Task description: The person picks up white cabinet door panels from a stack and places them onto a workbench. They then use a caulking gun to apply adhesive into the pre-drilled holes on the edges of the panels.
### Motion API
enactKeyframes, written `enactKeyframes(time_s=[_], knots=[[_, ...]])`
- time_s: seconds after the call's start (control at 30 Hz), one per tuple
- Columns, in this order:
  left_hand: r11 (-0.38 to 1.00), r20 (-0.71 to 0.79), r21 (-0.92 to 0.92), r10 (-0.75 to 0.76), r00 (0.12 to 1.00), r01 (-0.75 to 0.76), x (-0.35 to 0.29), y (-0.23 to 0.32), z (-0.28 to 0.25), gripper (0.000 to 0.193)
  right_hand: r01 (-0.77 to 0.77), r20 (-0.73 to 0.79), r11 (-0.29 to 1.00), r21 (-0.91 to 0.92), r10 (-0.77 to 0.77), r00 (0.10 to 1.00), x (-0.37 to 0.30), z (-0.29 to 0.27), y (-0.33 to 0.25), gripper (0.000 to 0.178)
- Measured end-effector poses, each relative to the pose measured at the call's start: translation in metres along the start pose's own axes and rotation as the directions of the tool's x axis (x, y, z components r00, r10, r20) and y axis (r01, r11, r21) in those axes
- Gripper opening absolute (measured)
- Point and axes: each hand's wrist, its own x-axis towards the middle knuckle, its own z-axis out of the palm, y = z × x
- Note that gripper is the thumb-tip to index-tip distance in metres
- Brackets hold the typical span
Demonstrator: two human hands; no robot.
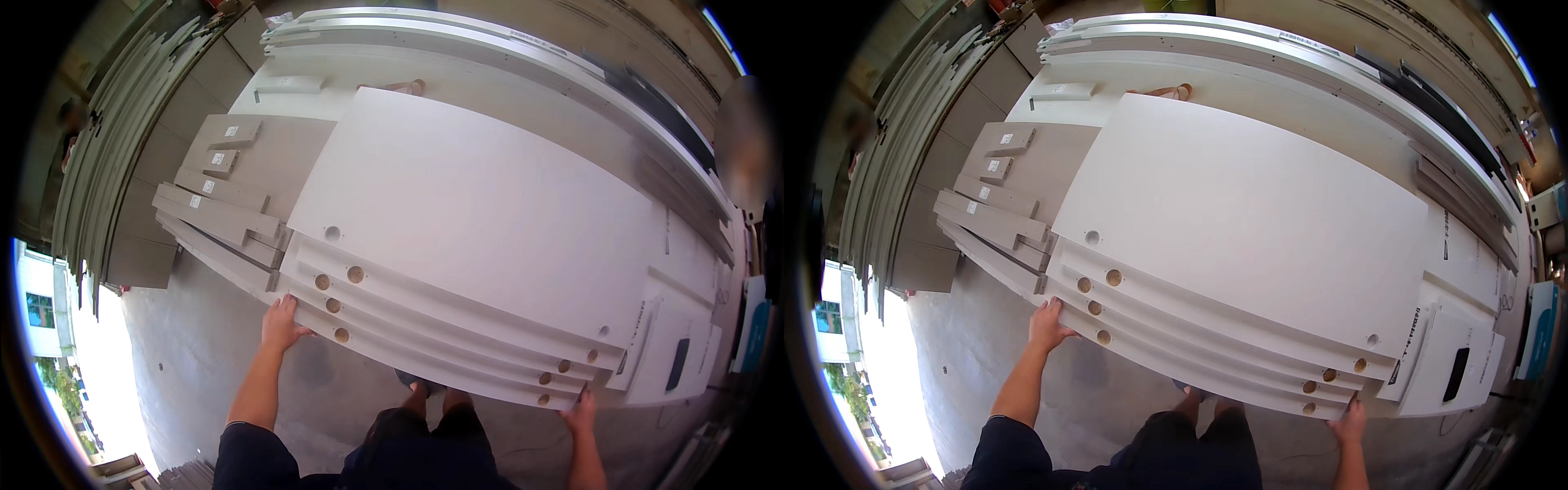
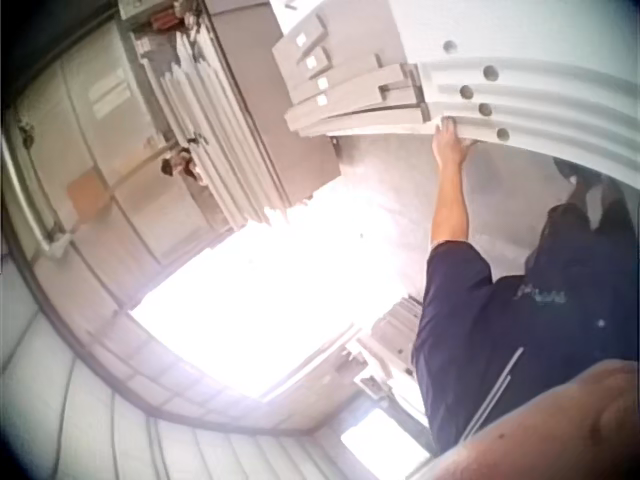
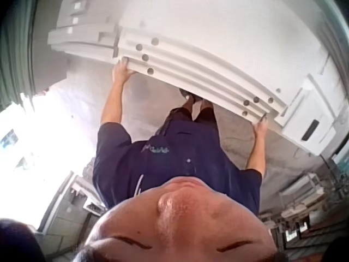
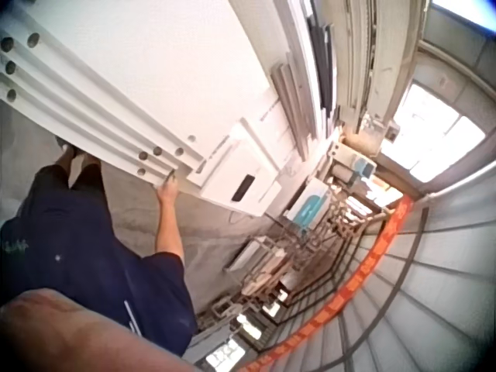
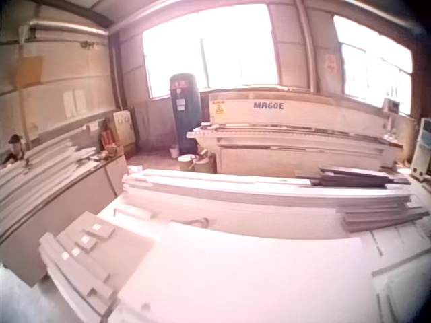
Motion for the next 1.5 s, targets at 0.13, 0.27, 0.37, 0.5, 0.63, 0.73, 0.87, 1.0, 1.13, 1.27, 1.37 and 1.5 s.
enactKeyframes(time_s=[0.13,0.27,0.37,0.5,0.63,0.73,0.87,1.0,1.13,1.27,1.37,1.5], knots=[[0.999,0.026,-0.026,-0.036,0.999,0.037,-0.001,0.003,-0.003,0.095,-0.088,0.044,0.995,0.043,0.086,0.995,0.0,0.001,0.005,0.082],[0.995,0.042,-0.075,-0.064,0.997,0.067,0.002,0.006,-0.004,0.096,-0.104,0.004,0.98,0.168,0.105,0.994,0.001,0.015,0.027,0.075],[0.994,0.006,-0.085,-0.063,0.998,0.063,-0.005,-0.002,0.008,0.098,-0.13,0.013,0.961,0.243,0.131,0.991,0.0,0.022,0.037,0.07],[0.987,0.085,-0.058,-0.142,0.986,0.147,0.001,0.009,-0.005,0.099,-0.115,0.017,0.976,0.188,0.114,0.993,0.0,0.009,0.015,0.066],[0.978,0.181,-0.02,-0.203,0.962,0.21,0.007,0.021,-0.022,0.095,-0.089,0.008,0.967,0.24,0.09,0.996,-0.005,0.003,0.003,0.066],[0.981,0.196,-0.017,-0.185,0.963,0.192,0.008,0.02,-0.024,0.09,-0.031,0.004,0.986,0.163,0.03,1.0,-0.006,-0.004,-0.004,0.065],[0.996,0.003,-0.094,-0.008,1.0,0.008,0.002,-0.004,-0.007,0.087,0.001,0.038,0.985,0.173,-0.007,0.999,-0.006,0.004,0.012,0.063],[1.0,0.051,0.007,0.002,0.999,-0.002,0.005,-0.003,0.001,0.089,-0.057,0.137,0.998,0.033,0.052,0.989,-0.005,-0.007,-0.004,0.065],[0.997,0.105,0.077,-0.037,0.994,0.029,0.004,0.003,0.001,0.089,-0.03,0.047,0.989,-0.144,0.037,0.998,-0.008,-0.002,-0.012,0.078],[0.995,0.121,0.091,-0.047,0.992,0.036,0.005,0.003,0.0,0.086,-0.069,0.102,0.964,-0.256,0.098,0.99,-0.004,0.006,0.001,0.089],[0.995,0.137,0.095,-0.056,0.989,0.043,0.005,0.006,-0.006,0.084,-0.108,0.142,0.935,-0.337,0.164,0.976,-0.002,0.01,-0.002,0.091],[0.995,0.152,0.072,-0.076,0.985,0.065,0.005,0.008,-0.007,0.083,-0.195,0.279,0.832,-0.52,0.38,0.882,0.002,-0.013,-0.032,0.078]])
